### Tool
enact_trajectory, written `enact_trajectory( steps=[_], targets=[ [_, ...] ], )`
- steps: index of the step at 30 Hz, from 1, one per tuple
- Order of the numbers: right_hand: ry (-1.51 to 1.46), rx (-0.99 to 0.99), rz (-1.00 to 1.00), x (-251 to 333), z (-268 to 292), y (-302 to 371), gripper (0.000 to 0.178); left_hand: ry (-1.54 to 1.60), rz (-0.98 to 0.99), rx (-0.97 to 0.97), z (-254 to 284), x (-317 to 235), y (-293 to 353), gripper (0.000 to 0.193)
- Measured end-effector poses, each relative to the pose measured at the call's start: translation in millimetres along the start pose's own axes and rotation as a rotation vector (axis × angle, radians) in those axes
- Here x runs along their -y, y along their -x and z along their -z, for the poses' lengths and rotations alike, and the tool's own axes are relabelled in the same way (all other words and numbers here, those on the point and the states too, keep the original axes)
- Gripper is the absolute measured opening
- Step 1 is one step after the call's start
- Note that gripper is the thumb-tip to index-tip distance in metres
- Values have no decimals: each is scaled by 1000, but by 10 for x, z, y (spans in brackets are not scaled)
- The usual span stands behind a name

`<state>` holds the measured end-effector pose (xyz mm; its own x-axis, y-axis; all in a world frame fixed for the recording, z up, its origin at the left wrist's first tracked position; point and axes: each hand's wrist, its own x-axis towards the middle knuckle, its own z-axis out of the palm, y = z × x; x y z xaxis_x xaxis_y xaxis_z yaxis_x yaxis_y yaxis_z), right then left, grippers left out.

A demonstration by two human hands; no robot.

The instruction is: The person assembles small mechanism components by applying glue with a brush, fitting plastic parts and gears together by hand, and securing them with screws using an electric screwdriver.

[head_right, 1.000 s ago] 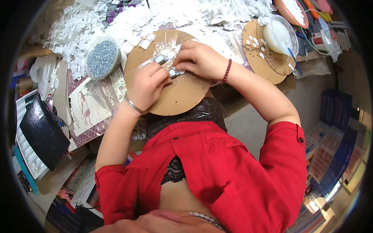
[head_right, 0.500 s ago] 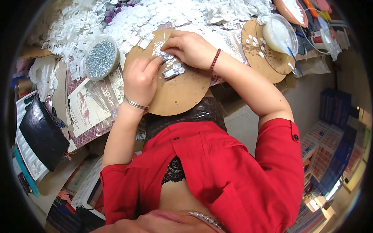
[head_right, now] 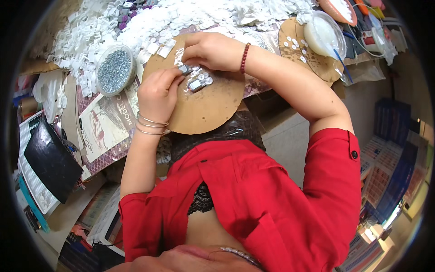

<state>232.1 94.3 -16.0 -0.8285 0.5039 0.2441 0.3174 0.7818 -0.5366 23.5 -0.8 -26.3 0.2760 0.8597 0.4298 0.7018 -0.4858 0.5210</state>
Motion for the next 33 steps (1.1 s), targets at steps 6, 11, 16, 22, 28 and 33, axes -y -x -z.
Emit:
enact_trajectory(
  steps=[6, 11, 16, 22, 28, 33],
  targets=[
    [-67, -209, -247, 299, 122, 334, 11, 2, -179, -54, 121, 7, -163, 16],
    [-79, -166, -196, 445, -7, 434, 11, 191, -42, 5, 14, -187, 83, 17],
    [-50, -328, -280, 586, -7, 662, 12, 75, 48, -126, 15, -202, -67, 15],
    [-429, -1111, -815, 539, -99, 1452, 18, 69, 123, -11, -6, -57, -10, 11],
    [19, -1629, -833, 277, 438, 2207, 48, 112, 165, 33, -15, -124, -36, 11],
    [626, -1305, -625, 296, 780, 2516, 18, 122, 84, -29, 54, -239, 39, 19]
  ],
)
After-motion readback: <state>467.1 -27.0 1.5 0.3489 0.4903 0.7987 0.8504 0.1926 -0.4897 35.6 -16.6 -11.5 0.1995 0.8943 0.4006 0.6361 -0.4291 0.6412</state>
